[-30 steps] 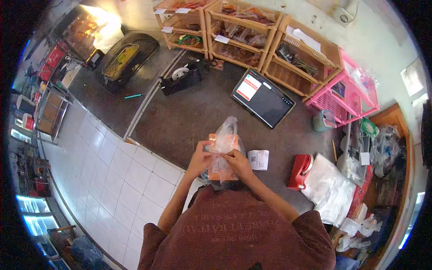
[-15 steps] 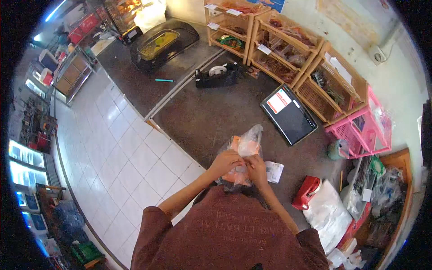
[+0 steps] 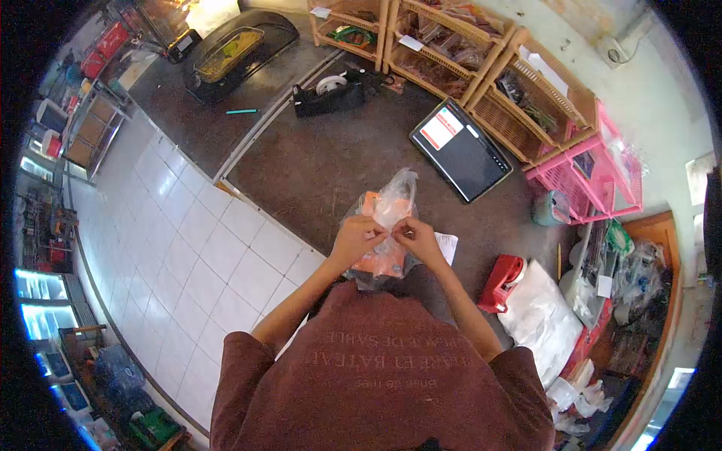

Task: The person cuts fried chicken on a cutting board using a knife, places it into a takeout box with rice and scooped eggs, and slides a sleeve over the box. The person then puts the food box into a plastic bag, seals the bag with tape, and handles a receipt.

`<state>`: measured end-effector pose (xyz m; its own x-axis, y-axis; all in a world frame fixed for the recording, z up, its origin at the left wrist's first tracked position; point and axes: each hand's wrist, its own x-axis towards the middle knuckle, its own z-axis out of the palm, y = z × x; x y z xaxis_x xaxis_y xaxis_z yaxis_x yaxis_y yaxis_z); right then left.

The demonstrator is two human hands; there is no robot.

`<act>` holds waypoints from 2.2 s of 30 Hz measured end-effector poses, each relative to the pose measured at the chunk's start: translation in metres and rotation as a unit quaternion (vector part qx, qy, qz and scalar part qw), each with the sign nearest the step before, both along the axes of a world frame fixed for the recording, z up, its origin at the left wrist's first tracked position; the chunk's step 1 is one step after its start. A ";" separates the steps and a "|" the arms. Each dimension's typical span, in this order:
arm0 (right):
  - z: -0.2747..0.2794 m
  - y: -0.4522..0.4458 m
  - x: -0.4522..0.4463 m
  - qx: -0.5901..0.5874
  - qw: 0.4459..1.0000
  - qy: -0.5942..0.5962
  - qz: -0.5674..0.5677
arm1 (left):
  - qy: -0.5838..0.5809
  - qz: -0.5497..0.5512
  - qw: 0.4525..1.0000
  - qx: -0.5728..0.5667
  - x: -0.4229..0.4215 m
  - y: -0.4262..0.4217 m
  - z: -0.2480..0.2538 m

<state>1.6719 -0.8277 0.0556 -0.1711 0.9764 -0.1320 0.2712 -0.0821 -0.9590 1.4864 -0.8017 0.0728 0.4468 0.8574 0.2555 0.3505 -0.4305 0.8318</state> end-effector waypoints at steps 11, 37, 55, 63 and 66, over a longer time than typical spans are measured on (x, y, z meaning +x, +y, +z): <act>-0.007 0.004 0.008 -0.038 0.997 0.066 0.016 | 0.031 -0.004 0.999 0.026 0.002 0.000 -0.001; -0.011 -0.026 -0.001 0.044 0.998 0.031 0.028 | -0.012 0.100 0.993 -0.058 0.026 -0.024 -0.007; -0.047 -0.089 0.027 -0.070 0.706 0.482 -0.514 | -0.089 0.025 0.996 -0.009 0.018 -0.038 0.054; -0.040 -0.045 0.055 -0.053 0.775 0.373 -0.507 | -0.091 -0.041 0.993 -0.059 0.062 -0.055 0.054; -0.070 -0.009 0.072 -0.083 0.817 0.079 -0.566 | -0.099 -0.019 0.992 -0.081 0.067 -0.070 0.059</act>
<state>1.7441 -0.8364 -0.0141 0.8002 0.4921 -0.3427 -0.1950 -0.3269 -0.9247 1.5533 -0.8717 0.1314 0.4338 0.8782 0.2015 0.1596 -0.2949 0.9421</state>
